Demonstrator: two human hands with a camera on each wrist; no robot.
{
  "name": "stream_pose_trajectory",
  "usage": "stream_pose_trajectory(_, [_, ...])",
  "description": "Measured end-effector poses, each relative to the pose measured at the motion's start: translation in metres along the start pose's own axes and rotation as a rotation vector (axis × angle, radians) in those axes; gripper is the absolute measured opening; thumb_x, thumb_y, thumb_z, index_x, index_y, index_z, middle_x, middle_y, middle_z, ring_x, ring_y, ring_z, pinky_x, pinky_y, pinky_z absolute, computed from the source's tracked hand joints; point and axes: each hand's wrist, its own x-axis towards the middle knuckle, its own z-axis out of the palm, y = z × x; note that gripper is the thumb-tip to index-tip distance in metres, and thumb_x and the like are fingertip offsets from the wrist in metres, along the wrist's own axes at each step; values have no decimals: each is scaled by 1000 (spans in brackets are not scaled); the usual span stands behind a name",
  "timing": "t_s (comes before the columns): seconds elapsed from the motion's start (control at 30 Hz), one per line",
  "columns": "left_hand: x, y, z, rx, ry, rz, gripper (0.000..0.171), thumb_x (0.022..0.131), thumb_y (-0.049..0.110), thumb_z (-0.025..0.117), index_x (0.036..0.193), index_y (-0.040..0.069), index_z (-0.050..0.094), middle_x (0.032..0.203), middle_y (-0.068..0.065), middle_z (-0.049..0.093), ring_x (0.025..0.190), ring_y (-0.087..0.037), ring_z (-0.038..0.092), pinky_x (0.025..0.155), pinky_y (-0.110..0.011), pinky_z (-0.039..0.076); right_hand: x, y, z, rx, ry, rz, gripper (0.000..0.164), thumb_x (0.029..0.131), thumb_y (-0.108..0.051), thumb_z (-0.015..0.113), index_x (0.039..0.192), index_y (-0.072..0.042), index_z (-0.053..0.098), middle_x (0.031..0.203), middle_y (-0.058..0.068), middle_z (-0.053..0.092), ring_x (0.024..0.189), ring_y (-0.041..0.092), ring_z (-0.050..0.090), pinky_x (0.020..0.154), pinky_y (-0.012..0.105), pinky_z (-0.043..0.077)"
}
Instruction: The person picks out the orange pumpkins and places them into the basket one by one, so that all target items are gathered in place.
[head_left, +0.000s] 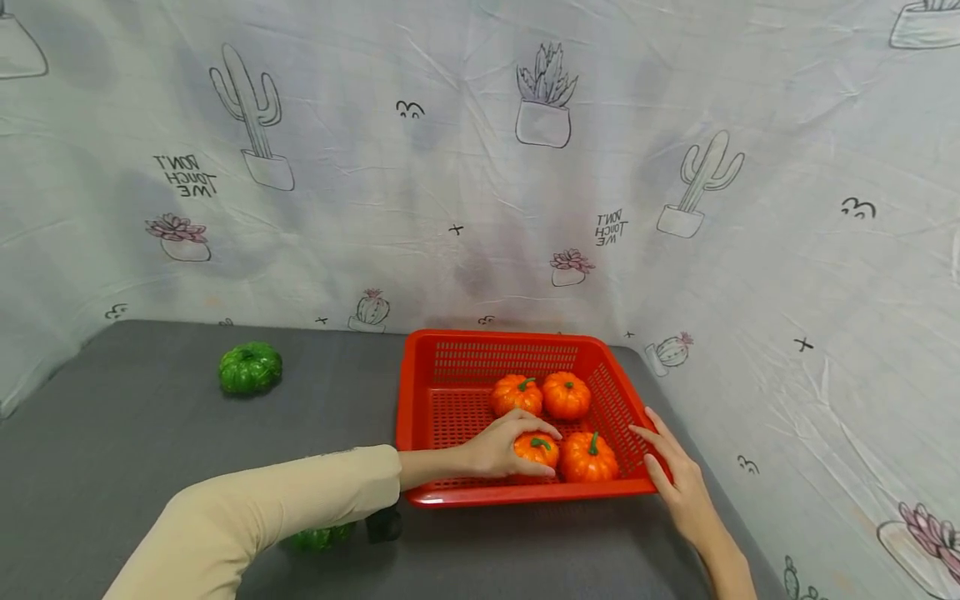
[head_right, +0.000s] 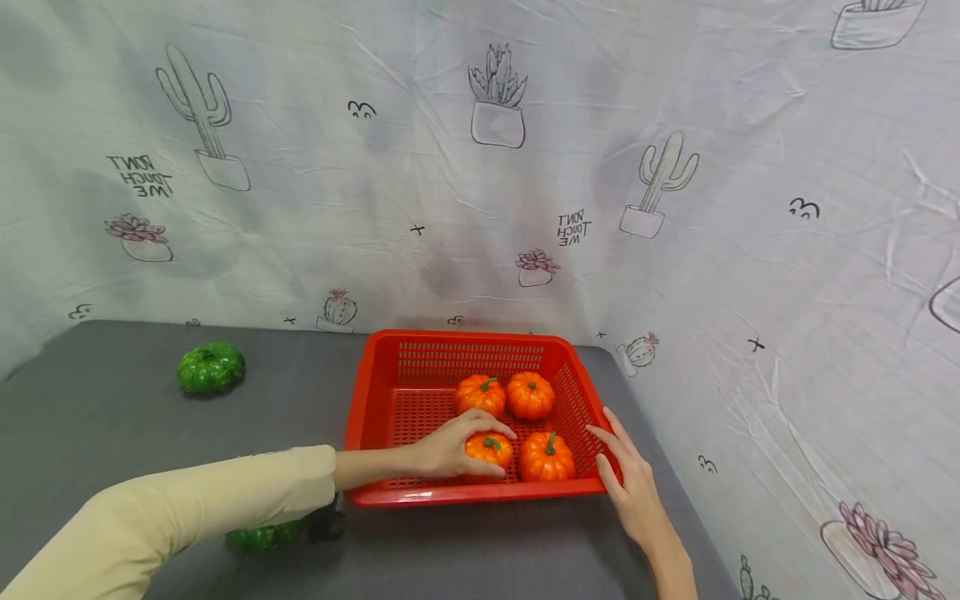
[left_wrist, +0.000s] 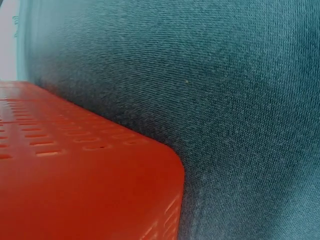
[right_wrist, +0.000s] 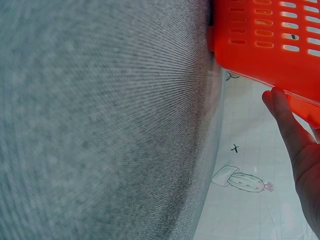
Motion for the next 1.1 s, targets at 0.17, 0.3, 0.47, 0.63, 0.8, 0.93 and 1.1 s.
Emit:
stream_pose_trajectory(0.17, [2, -3, 6, 7, -44, -11, 36, 81, 31, 78, 113, 21, 66, 119, 3, 49, 114, -9, 42, 94, -30, 39, 0, 0, 0, -1, 3, -6, 35, 93, -4, 54, 128, -6, 59, 149, 11, 38, 126, 4, 39, 96, 3, 22])
stream_pose_trajectory(0.3, [3, -6, 9, 11, -63, 9, 34, 82, 30, 78, 112, 22, 65, 119, 4, 50, 115, -8, 41, 97, -30, 37, -1, 0, 1, -3, 7, -10, 35, 93, -4, 54, 128, -6, 60, 149, 12, 38, 126, 4, 39, 97, 3, 22])
stream_pose_trajectory(0.47, [4, -6, 10, 33, -64, 23, 38, 82, 30, 77, 118, 21, 67, 118, 5, 52, 113, -6, 41, 97, -27, 37, -1, 1, 1, -2, 13, -17, 35, 93, -4, 54, 127, -6, 60, 149, 12, 39, 127, 4, 39, 97, 3, 21])
stream_pose_trajectory(0.63, [5, -5, 11, 48, -35, -13, 34, 80, 33, 78, 111, 24, 68, 114, 7, 54, 111, -6, 42, 96, -26, 37, 0, 1, 1, -3, 16, -19, 35, 93, -4, 54, 127, -6, 60, 149, 12, 39, 127, 4, 38, 97, 3, 21])
stream_pose_trajectory(0.8, [4, -1, 11, 30, -20, -104, 30, 77, 37, 80, 103, 33, 66, 113, 7, 52, 112, -7, 42, 93, -31, 39, 0, 1, 1, -2, 20, -33, 36, 92, -3, 54, 127, -6, 60, 148, 13, 40, 128, 4, 39, 98, 4, 22])
stream_pose_trajectory(0.93, [4, 0, 9, 17, -44, -127, 33, 75, 29, 79, 105, 33, 65, 117, 4, 49, 113, -9, 41, 90, -32, 39, 0, 1, 1, -3, 18, -30, 36, 92, -3, 54, 127, -7, 60, 149, 12, 39, 128, 4, 38, 98, 4, 22])
stream_pose_trajectory(1.1, [5, 0, 4, 5, -110, -128, 40, 75, 21, 77, 112, 27, 63, 122, -1, 45, 117, -14, 37, 92, -35, 38, 0, 1, 1, -3, 11, -20, 36, 93, -4, 53, 128, -7, 60, 149, 11, 38, 128, 4, 39, 97, 4, 21])
